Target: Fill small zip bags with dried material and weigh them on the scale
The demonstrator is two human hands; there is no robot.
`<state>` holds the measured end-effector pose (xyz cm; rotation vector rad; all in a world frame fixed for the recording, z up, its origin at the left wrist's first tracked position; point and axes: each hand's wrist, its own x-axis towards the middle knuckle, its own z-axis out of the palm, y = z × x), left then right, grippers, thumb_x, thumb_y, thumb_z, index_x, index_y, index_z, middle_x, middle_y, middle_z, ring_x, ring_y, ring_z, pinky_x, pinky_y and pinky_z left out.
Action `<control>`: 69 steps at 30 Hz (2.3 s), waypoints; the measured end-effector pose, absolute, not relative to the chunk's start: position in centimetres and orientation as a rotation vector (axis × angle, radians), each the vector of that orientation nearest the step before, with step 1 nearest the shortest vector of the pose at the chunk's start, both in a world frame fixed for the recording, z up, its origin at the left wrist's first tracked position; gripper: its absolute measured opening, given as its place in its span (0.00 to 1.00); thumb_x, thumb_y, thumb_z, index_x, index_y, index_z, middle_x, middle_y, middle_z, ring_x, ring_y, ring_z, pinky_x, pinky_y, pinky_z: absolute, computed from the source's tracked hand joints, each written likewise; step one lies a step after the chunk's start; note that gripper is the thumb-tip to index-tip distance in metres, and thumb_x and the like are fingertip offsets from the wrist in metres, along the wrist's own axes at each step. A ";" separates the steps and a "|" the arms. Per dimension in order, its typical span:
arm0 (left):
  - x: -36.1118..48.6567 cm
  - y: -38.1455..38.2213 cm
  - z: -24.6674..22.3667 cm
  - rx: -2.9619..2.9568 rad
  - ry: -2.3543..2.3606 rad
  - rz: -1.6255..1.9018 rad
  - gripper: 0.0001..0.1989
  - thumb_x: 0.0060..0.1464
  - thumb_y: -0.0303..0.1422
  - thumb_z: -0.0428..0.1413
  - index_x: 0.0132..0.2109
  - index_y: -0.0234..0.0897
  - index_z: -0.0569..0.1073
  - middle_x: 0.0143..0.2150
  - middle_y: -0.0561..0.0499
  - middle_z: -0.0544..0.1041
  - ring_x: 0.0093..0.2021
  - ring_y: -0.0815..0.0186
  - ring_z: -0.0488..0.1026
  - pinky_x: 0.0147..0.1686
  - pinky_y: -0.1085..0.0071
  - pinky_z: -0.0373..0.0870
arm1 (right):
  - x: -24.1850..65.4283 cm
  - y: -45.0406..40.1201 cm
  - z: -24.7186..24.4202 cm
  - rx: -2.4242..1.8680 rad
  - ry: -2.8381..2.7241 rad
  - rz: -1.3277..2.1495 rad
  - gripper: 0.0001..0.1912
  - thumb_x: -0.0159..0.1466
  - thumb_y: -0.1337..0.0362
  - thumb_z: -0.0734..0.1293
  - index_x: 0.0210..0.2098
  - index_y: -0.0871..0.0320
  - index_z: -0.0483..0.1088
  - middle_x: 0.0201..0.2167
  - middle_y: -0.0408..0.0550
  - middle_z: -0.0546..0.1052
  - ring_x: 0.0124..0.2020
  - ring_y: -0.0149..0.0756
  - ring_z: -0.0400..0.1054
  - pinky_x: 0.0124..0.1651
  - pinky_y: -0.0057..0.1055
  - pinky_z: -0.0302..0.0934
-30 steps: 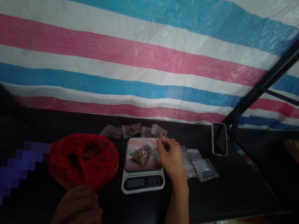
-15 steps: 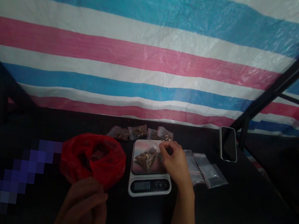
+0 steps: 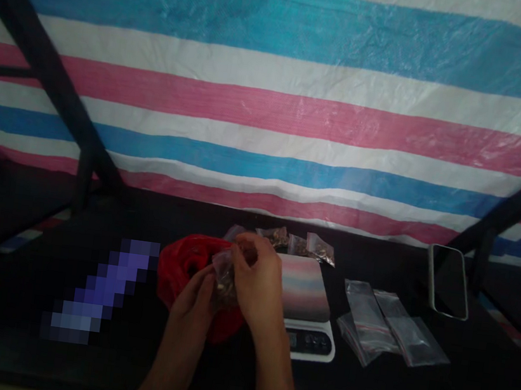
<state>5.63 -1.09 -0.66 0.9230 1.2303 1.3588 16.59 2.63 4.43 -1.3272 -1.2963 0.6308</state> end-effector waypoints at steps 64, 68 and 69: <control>6.1 -1.0 0.8 1.342 1.220 1.524 0.20 0.61 0.52 0.59 0.40 0.39 0.83 0.37 0.46 0.84 0.37 0.59 0.82 0.40 0.68 0.81 | 20.8 -1.3 6.3 -1.086 -1.413 0.904 0.13 0.61 0.70 0.70 0.44 0.52 0.71 0.32 0.37 0.73 0.33 0.30 0.68 0.37 0.27 0.64; 6.2 -1.0 0.8 1.296 1.208 1.489 0.24 0.60 0.55 0.58 0.42 0.38 0.83 0.39 0.45 0.84 0.39 0.58 0.82 0.42 0.66 0.81 | 20.7 -1.2 6.1 -1.079 -1.374 0.928 0.15 0.62 0.68 0.71 0.49 0.52 0.71 0.35 0.39 0.74 0.35 0.31 0.69 0.39 0.28 0.66; 6.2 -0.9 0.8 1.287 1.202 1.484 0.25 0.60 0.56 0.58 0.42 0.38 0.82 0.40 0.45 0.84 0.39 0.58 0.82 0.42 0.66 0.81 | 20.7 -1.2 6.0 -1.080 -1.367 0.935 0.15 0.62 0.67 0.71 0.48 0.52 0.71 0.35 0.39 0.74 0.35 0.32 0.69 0.39 0.28 0.66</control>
